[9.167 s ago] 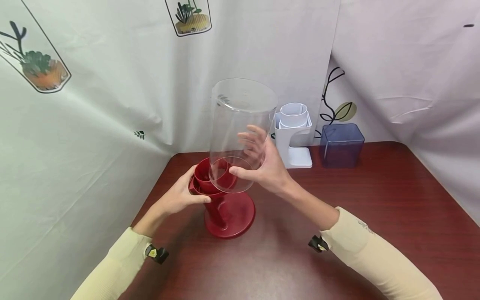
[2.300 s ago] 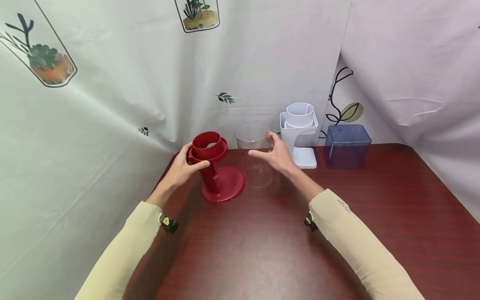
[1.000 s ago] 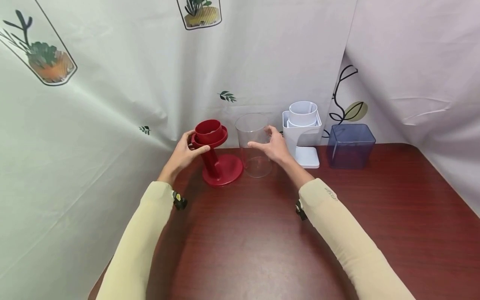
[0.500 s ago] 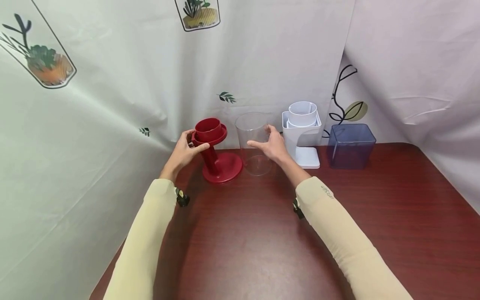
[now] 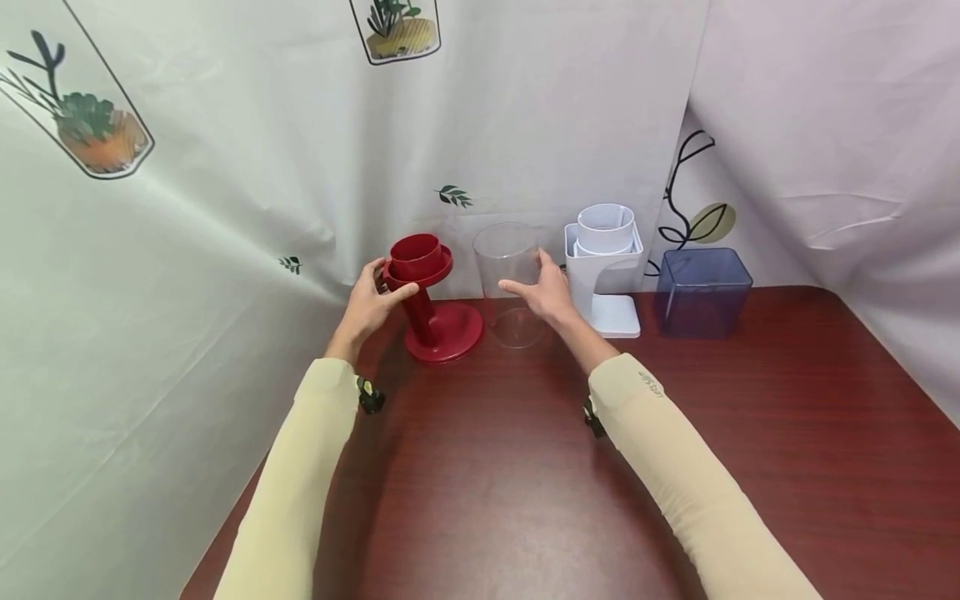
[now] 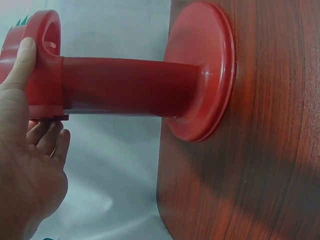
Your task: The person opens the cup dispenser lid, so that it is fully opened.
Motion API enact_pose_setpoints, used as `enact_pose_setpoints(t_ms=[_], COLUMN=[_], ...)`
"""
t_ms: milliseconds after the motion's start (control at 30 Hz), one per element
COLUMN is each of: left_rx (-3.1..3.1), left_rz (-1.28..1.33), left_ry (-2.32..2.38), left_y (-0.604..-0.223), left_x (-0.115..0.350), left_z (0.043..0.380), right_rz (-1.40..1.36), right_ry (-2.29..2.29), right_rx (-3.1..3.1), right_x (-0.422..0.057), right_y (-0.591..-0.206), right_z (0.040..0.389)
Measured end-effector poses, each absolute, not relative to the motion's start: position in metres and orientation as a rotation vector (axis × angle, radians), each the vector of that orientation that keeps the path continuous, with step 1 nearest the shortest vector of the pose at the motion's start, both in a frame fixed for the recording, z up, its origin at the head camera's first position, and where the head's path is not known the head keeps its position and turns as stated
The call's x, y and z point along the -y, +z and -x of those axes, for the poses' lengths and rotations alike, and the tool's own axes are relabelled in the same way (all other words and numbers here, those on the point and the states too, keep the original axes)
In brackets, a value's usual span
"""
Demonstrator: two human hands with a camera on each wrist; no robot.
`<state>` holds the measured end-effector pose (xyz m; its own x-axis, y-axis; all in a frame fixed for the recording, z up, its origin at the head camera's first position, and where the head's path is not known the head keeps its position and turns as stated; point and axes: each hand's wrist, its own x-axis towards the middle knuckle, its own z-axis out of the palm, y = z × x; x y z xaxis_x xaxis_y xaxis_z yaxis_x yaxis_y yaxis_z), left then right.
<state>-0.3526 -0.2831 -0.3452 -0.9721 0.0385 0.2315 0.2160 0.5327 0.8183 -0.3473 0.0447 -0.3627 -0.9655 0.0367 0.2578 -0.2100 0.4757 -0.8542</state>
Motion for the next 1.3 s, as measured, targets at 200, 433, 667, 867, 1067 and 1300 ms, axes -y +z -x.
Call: enact_pose_setpoints(t_ms=[200,433,667,867,1067,1300], left_rx=[2.58,2.55,2.517,2.514,2.514,2.522], left_rz=[0.175,0.133,0.101,0.064,0.032,0.023], left_ry=[-1.345,-1.305,-1.247,-1.208,-1.183,-1.177], left_y=[-0.349,-0.352,-0.352,-0.352,-0.352,-0.356], left_x=[0.279,0.274,0.266,0.262,0.262,0.265], left_z=[0.355,0.354,0.35,0.35,0.35,0.347], right_rz=[-0.126,-0.086,-0.017,0.0,-0.012,-0.018], right_ry=[1.453,1.458,1.465,1.474,1.458,1.466], right_rx=[2.494,2.49,2.472,2.474,2.492,2.486], right_x=[-0.044,-0.042,-0.039,-0.038,-0.037,-0.036], right_y=[-0.365,-0.367,-0.368,-0.37,-0.37,-0.375], right_z=[0.348,0.346,0.343,0.343,0.343,0.335])
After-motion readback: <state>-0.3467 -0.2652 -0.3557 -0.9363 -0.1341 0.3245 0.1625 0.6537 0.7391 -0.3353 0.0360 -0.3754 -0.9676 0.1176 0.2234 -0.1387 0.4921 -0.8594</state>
